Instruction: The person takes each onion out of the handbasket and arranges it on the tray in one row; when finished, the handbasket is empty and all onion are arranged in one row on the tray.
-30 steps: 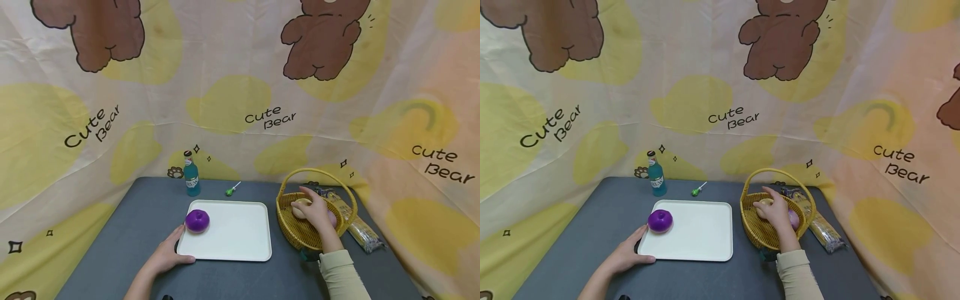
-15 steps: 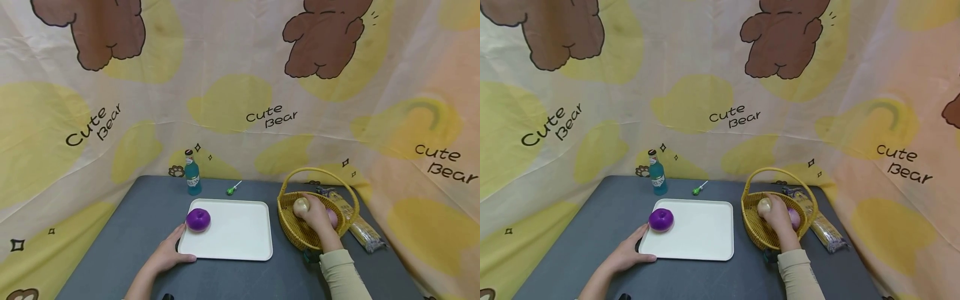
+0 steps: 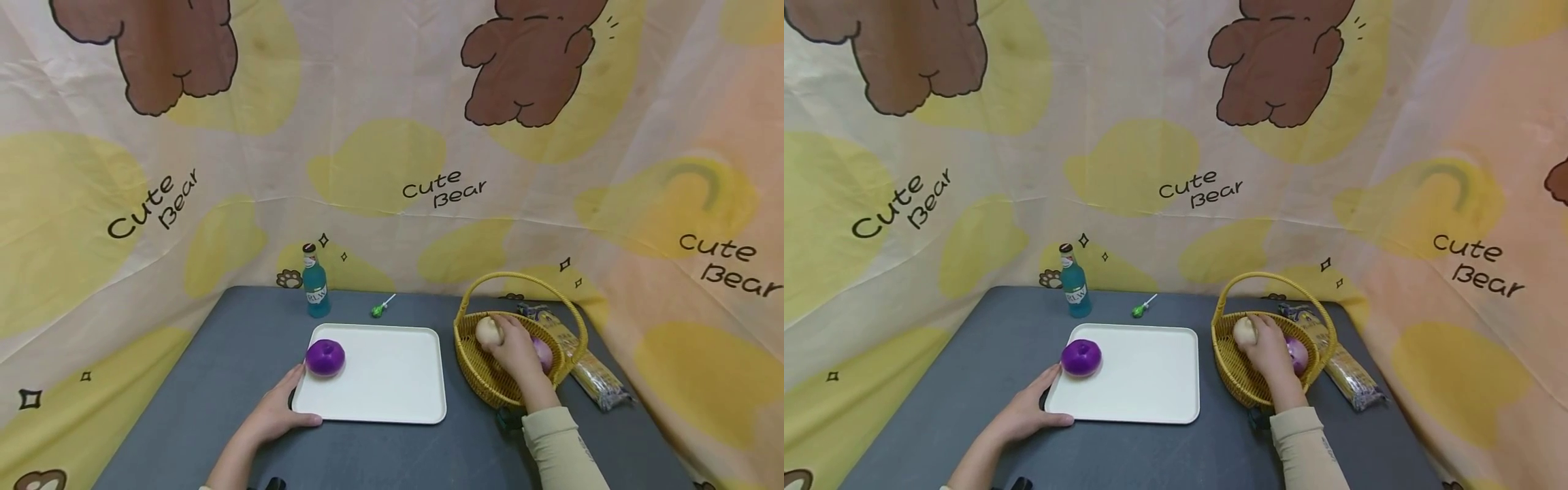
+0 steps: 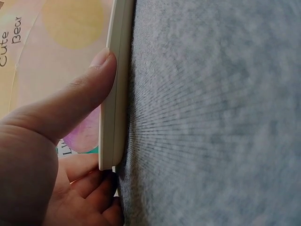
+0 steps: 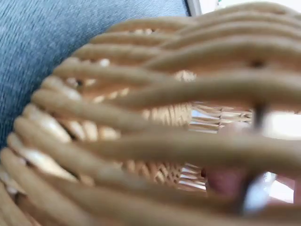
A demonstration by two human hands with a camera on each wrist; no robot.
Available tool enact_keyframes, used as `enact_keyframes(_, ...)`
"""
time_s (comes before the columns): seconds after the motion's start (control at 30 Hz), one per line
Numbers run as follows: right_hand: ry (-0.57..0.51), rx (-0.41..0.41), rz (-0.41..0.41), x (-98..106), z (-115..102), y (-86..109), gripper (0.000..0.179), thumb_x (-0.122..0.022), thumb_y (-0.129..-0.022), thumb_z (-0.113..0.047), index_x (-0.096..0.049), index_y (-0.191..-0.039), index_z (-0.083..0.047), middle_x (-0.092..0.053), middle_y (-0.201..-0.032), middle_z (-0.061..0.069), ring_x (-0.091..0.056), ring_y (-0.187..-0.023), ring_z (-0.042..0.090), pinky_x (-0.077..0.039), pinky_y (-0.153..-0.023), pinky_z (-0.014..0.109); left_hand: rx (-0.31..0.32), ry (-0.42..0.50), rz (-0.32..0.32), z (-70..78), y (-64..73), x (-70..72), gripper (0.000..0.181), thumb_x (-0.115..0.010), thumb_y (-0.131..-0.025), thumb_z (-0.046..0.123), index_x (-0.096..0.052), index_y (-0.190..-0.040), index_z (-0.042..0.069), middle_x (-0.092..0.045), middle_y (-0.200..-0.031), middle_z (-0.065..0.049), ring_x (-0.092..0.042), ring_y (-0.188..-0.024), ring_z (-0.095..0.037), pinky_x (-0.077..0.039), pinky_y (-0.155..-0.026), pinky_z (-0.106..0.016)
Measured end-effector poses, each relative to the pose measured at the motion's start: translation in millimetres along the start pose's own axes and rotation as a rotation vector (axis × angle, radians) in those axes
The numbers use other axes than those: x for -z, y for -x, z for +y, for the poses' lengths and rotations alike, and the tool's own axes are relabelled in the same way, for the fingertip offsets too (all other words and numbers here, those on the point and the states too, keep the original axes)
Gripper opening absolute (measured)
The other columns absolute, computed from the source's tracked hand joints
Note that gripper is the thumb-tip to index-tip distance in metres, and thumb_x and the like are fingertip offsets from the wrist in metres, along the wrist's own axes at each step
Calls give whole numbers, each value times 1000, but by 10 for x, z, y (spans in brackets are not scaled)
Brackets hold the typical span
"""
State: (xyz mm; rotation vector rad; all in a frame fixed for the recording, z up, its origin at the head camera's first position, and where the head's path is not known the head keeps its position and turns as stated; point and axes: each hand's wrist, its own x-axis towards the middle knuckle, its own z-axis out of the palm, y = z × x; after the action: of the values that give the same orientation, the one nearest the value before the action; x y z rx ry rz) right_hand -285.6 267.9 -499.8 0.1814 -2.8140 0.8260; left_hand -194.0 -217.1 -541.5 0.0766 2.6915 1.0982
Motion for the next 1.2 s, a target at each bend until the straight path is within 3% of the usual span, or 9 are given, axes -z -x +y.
enact_keyframes(0.23, -15, 51, 43, 43, -72, 48, 68, -84, -83, -17, -55, -142, 0, -52, -143, 28, -52, -126, 50, -46, -99, 63, -1, 5, 3, -13, 2, -12, 123, -91, -68, 47, -22, -160, 2, -23, -164, -26, -24, -148, -52, -27, -113, -70)
enact_keyframes(0.53, -72, 17, 60, 153, -209, 159, 68, -83, -84, -21, -54, -144, -4, -51, -143, 29, -53, -125, 52, -48, -95, 64, -14, -5, 10, -6, 20, -25, 123, -92, -68, 45, -24, -159, 1, -25, -163, -27, -26, -147, -53, -28, -111, -71)
enact_keyframes(0.77, -96, 34, 83, 225, -341, 204, 69, -84, -83, -25, -55, -143, -6, -54, -141, 25, -56, -122, 50, -49, -96, 63, 16, 1, 7, -20, -4, -30, 124, -92, -66, 48, -24, -159, 2, -24, -164, -25, -25, -148, -51, -27, -113, -70)
enact_keyframes(1.2, -170, 47, 100, 131, -564, 282, 66, -87, -80, -21, -60, -138, -6, -58, -139, 22, -58, -124, 44, -48, -100, 61, 17, -1, 19, -37, 9, -32, 125, -92, -66, 49, -24, -159, 2, -25, -163, -26, -26, -148, -52, -27, -112, -71)
